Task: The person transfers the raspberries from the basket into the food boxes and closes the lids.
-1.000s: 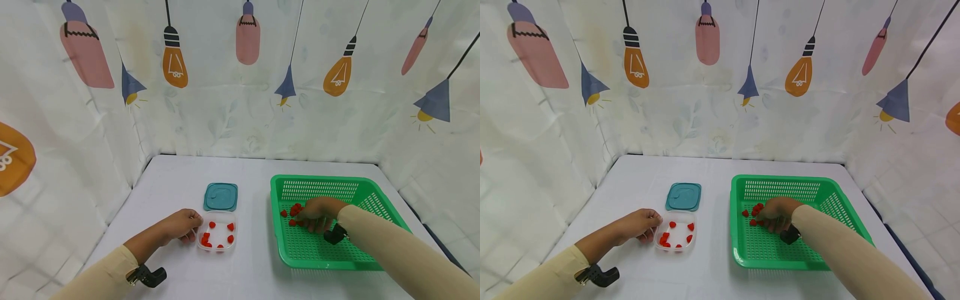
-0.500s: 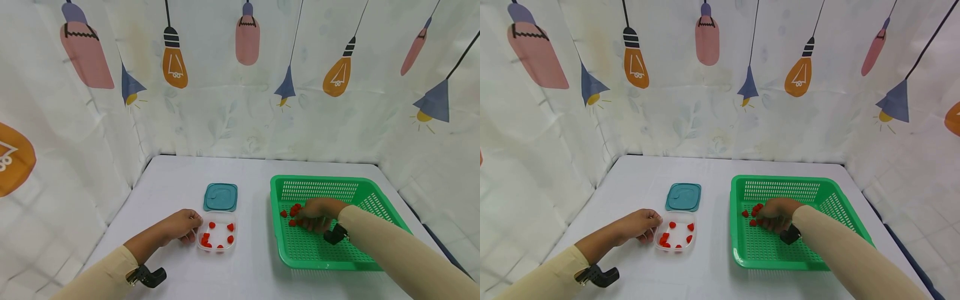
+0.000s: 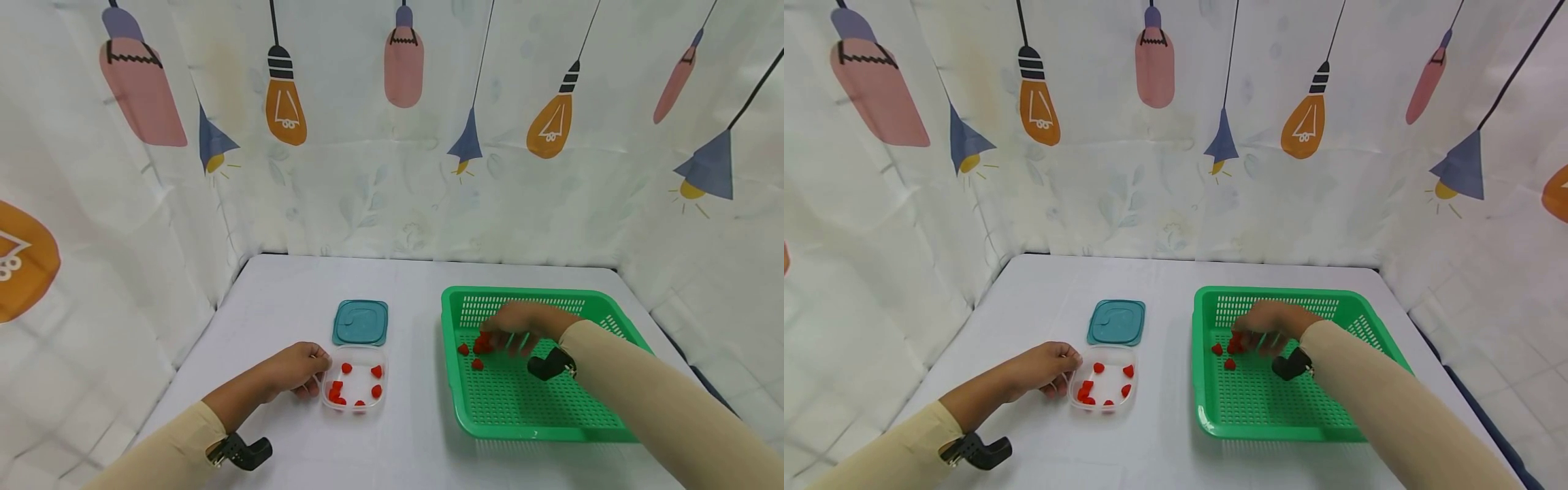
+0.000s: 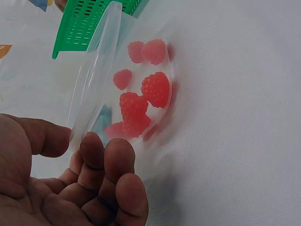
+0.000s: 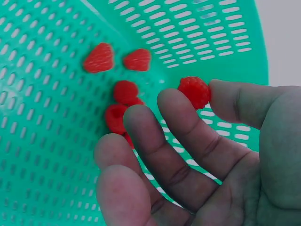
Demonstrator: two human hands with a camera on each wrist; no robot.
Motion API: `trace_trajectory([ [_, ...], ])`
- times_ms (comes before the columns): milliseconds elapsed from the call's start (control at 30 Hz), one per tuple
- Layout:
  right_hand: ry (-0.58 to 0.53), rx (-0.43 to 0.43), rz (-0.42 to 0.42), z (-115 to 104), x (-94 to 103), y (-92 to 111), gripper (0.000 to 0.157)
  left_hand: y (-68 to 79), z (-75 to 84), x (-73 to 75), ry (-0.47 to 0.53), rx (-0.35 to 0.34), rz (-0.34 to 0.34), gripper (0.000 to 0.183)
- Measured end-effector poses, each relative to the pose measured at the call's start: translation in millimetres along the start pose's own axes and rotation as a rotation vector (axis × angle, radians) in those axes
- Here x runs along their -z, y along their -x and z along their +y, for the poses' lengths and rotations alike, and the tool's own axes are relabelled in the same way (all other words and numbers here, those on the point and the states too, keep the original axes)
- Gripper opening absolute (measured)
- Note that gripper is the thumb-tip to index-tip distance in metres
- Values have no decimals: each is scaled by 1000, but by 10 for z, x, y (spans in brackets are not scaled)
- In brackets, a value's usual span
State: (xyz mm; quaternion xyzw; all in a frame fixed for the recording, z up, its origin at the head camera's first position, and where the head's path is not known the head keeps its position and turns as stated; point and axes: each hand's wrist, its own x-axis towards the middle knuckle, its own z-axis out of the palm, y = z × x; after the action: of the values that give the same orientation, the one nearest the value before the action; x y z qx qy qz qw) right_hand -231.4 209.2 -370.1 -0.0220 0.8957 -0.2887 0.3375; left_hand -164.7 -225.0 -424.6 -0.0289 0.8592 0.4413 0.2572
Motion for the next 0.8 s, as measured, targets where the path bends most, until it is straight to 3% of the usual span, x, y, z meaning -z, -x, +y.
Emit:
trace_trajectory([
  [300, -53, 35, -2, -166, 154, 74, 48, -2, 6, -1, -1, -5, 2, 19],
  [800, -96, 59, -1, -426, 296, 149, 46, -12, -13, -3, -1, -1, -4, 19],
])
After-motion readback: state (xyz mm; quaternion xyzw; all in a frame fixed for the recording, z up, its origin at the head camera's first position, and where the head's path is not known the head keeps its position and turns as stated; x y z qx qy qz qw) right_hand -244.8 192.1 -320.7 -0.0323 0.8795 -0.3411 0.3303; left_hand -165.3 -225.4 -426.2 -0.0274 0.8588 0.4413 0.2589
